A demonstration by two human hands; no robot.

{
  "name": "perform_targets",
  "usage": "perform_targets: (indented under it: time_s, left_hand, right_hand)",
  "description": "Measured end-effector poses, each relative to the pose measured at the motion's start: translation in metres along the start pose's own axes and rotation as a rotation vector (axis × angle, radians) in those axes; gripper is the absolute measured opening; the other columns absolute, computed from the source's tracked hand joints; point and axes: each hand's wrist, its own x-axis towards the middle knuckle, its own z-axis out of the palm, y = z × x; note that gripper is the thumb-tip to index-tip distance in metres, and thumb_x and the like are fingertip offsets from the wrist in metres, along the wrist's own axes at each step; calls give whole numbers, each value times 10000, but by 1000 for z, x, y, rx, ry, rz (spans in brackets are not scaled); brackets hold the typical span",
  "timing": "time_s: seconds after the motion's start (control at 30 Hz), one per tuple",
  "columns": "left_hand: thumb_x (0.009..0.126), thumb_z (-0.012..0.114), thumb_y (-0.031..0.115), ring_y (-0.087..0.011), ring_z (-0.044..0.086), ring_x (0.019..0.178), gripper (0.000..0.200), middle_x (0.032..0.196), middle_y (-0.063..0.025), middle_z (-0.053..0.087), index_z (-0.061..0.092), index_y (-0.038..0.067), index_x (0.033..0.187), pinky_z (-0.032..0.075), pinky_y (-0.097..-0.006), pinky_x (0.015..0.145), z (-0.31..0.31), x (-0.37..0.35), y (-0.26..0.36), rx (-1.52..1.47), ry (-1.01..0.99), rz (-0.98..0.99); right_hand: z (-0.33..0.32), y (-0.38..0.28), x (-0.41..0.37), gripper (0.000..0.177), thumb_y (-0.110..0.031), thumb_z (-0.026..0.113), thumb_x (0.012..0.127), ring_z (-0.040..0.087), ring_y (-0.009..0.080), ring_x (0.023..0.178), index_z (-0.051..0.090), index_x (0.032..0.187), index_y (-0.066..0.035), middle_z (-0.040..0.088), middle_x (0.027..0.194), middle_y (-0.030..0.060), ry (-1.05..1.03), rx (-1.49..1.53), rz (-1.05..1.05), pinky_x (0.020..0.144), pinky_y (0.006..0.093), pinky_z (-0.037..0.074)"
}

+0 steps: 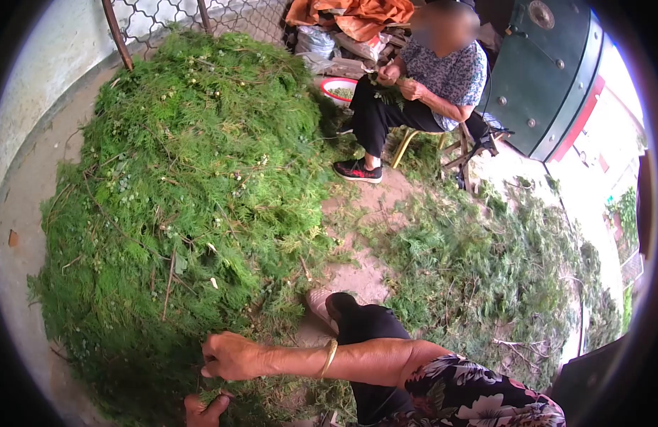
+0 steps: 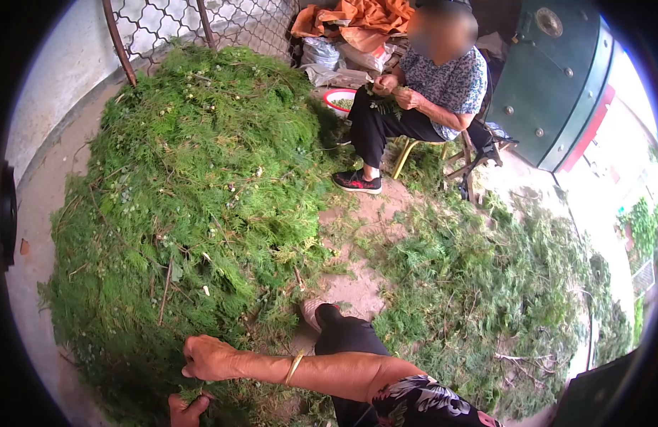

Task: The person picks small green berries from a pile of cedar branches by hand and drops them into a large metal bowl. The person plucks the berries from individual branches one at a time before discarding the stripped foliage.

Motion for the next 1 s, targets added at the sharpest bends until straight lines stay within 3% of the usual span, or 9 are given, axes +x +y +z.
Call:
perform_targets:
  time_s: [0.1,0.13,0.2,0.23,0.33,0.63,0.77,0.93,1.0]
  left_hand:
    - [832,616,165,-236,444,539,223,616,-134,517,567,-30,734,349,-376,554,-5,2,-1,-9,12,-19]
    - [830,620,167,-215,487,563,200,659,-122,567,592,-23,772,377,-356,564,-5,1,-4,-15,37,-50]
    - [747,616,49,-146,584,715,161,796,-62,643,621,-9,897,464,-310,679,6,6,-7,-547,98,-131]
    - [758,622,76,-145,582,709,149,792,-63,649,637,-6,881,457,-309,676,5,4,1,-467,107,-143]
    - [790,638,147,-164,581,702,172,754,-78,648,656,-9,859,442,-307,700,-12,7,22,-327,98,-167]
    - [872,604,161,-77,502,685,209,752,-43,622,616,-27,963,435,-268,640,-13,5,4,-480,-25,35]
    - [864,609,165,-83,516,693,219,775,-55,643,615,-23,976,440,-282,644,-14,4,6,-489,-73,28]
    - [843,613,146,-120,571,695,202,794,-55,657,625,-2,981,458,-297,656,-14,1,3,-369,34,41]
    - [804,612,131,-115,576,730,181,782,-38,631,644,-10,912,452,-257,606,-15,-5,18,-594,96,-140]
  right_hand:
    - [-5,-7,-4,248,-221,646,788,612,302,684,636,749,24,603,695,199,-123,18,37,658,385,482]
    - [-1,2,0,251,-226,641,795,596,292,662,633,739,18,595,683,193,-37,28,10,656,386,478]
    - [2,2,5,258,-238,643,813,544,222,578,627,720,1,562,615,162,81,14,31,614,376,476]
    - [-3,8,5,254,-240,652,827,501,136,536,632,714,-13,515,555,149,163,84,-112,543,339,464]
    - [-10,-7,7,269,-245,652,831,520,96,538,658,797,22,579,570,90,159,152,40,528,292,447]
    - [4,-9,12,197,-154,624,854,551,63,553,650,841,41,602,622,34,103,267,21,508,228,429]
    - [-1,-18,9,225,-185,661,824,551,73,572,674,892,29,623,647,46,-148,267,146,523,241,438]
    - [3,-6,10,201,-172,701,774,548,91,619,679,826,20,622,658,58,-115,196,-60,552,266,447]
    - [2,-4,6,193,-169,703,759,547,92,640,675,819,12,621,668,62,-98,235,-42,570,277,449]
